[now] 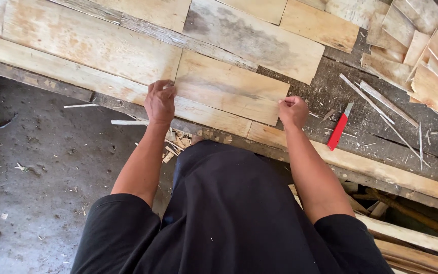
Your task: Trimming and fitting thin wood pieces onto a wooden surface using a utility knife.
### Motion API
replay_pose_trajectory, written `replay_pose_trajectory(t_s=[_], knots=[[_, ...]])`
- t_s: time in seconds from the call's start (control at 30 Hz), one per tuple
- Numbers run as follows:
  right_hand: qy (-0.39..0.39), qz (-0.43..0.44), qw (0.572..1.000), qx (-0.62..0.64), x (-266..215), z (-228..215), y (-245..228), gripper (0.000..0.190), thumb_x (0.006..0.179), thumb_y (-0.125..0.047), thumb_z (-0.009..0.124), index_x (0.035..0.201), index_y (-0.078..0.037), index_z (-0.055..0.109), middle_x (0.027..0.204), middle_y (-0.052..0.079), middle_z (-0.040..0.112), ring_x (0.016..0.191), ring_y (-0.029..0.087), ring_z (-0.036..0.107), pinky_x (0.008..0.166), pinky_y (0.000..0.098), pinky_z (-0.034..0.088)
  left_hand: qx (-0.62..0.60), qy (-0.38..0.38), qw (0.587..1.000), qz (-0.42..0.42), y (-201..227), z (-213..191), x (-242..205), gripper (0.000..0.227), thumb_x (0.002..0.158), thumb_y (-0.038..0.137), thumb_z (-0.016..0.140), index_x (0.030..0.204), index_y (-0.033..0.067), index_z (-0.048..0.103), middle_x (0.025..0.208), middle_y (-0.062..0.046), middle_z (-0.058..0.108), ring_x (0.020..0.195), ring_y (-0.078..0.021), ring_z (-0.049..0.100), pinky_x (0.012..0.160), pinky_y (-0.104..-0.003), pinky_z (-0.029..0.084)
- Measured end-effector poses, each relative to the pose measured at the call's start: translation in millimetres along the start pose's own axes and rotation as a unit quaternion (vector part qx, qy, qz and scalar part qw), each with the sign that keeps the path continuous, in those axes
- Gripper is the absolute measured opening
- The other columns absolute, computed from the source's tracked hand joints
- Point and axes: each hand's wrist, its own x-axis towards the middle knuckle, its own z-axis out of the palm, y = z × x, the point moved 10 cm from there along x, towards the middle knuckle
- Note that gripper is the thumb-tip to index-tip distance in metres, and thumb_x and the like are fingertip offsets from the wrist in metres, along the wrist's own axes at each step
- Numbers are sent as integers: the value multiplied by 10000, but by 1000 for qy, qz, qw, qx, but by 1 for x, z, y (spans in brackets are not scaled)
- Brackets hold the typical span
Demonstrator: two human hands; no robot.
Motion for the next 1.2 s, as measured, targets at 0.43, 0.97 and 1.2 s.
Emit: replay_pose_trajectory(t_s=[0.43,0.97,1.2], knots=[[5,17,1000,9,7,5,17,169,809,-144,863,903,-66,747,797,24,743,685,110,672,627,281,541,-29,20,999,-18,-8,-3,2,154,823,52,772,877,191,811,1140,26,736,1067,-235,661,808,-370,556],[6,0,999,49,23,17,41,177,806,-96,877,919,-50,749,801,26,738,689,93,669,624,254,547,-70,20,997,-20,-21,-8,7,146,793,73,813,926,133,821,1122,16,744,1033,-247,662,858,-367,546],[2,10,998,67,30,22,52,192,806,-89,874,936,-41,741,802,20,728,684,86,652,612,251,539,-80,-3,996,-29,-41,6,10,151,780,82,826,923,129,817,1117,-11,741,1027,-261,657,859,-383,541]])
